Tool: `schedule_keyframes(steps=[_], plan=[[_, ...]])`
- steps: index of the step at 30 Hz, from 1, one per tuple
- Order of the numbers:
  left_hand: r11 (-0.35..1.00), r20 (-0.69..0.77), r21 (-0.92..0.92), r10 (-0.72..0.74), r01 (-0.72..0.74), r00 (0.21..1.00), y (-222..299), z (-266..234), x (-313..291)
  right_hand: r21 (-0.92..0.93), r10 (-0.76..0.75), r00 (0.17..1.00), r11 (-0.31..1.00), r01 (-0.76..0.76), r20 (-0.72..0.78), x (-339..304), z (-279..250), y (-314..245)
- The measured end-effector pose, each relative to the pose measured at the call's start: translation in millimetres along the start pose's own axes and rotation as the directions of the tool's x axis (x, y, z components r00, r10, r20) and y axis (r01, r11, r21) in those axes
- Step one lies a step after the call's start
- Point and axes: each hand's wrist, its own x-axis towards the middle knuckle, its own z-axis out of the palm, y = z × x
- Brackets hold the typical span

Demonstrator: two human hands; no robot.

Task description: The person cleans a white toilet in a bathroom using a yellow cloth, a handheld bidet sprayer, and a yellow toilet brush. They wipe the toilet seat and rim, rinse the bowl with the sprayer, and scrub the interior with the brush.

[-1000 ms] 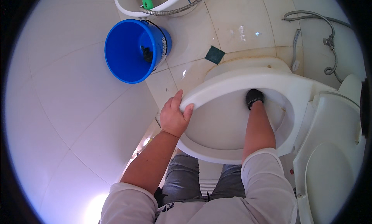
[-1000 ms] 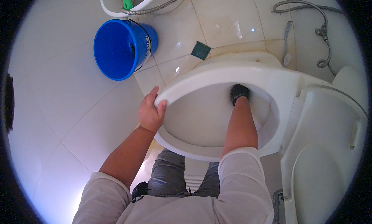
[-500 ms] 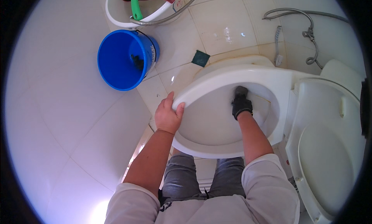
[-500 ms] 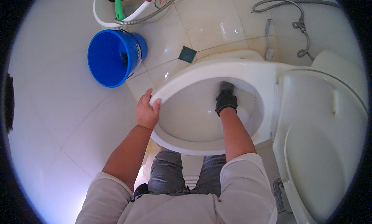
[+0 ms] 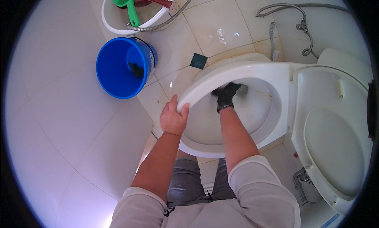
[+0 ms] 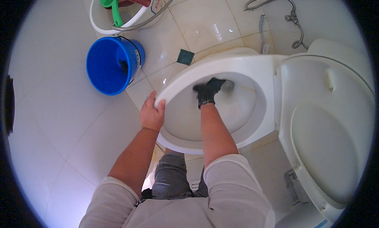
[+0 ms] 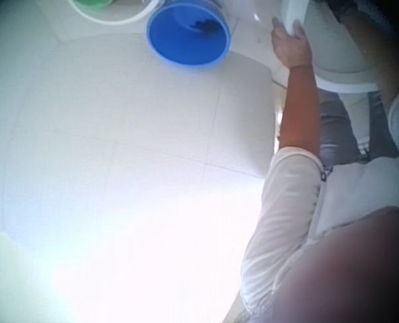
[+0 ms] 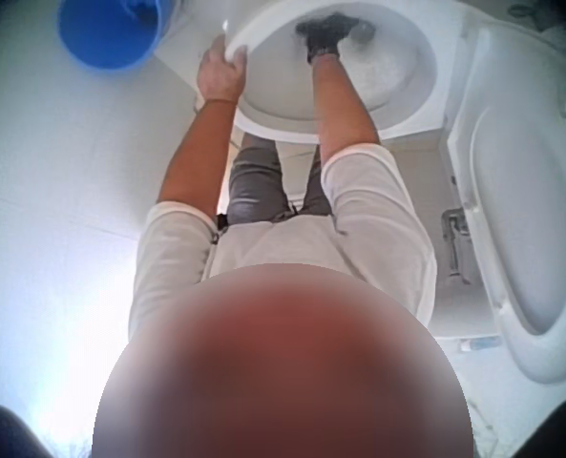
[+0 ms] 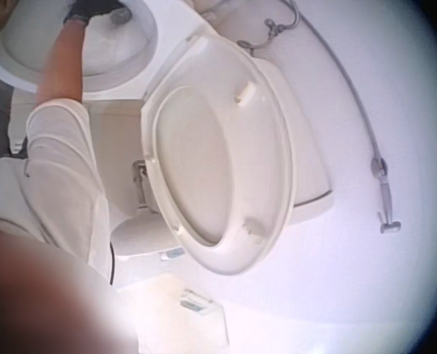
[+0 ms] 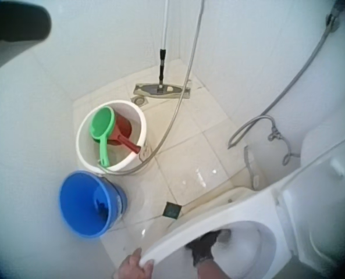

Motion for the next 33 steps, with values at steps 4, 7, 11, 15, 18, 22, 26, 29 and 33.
schedule_keyframes(steps=[4,7,11,15,18,22,26,29,33], plan=[[1.0,0.005,-0.007,-0.004,0.004,1.0,0,-1,-2,-0.277,-0.051,0.999,0.959,0.054,0.018,-2,-9,-1],[0.999,0.001,-0.007,-0.034,0.034,0.999,-3,0,-5,-0.514,-0.168,0.957,0.814,0.269,0.234,-53,-39,39],[1.0,-0.01,0.017,-0.023,0.023,1.0,-1,6,-7,-0.256,0.01,0.944,0.964,0.079,0.331,-33,-40,48],[1.0,0.017,0.024,-0.018,0.018,1.0,7,-2,-4,0.859,0.204,0.969,0.512,0.015,-0.138,15,25,29],[1.0,0.005,0.016,-0.017,0.017,1.0,2,0,-2,0.634,0.138,0.961,0.772,0.047,-0.24,13,25,19],[1.0,-0.042,0.023,-0.02,0.021,0.999,-12,11,-6,-0.581,-0.123,0.985,0.796,0.172,0.124,-71,-27,13],[1.0,-0.003,0.023,-0.01,0.01,1.0,-7,4,-2,-0.465,-0.076,0.949,0.858,0.219,0.307,-73,14,86],[0.999,0.005,0.031,-0.011,0.011,1.0,-3,3,-3,-0.709,-0.163,0.942,0.624,0.329,0.294,-73,18,34],[0.997,0.087,-0.011,-0.077,0.078,0.993,6,-5,1,-0.395,-0.133,0.97,0.895,0.206,0.205,-62,-52,-32]])
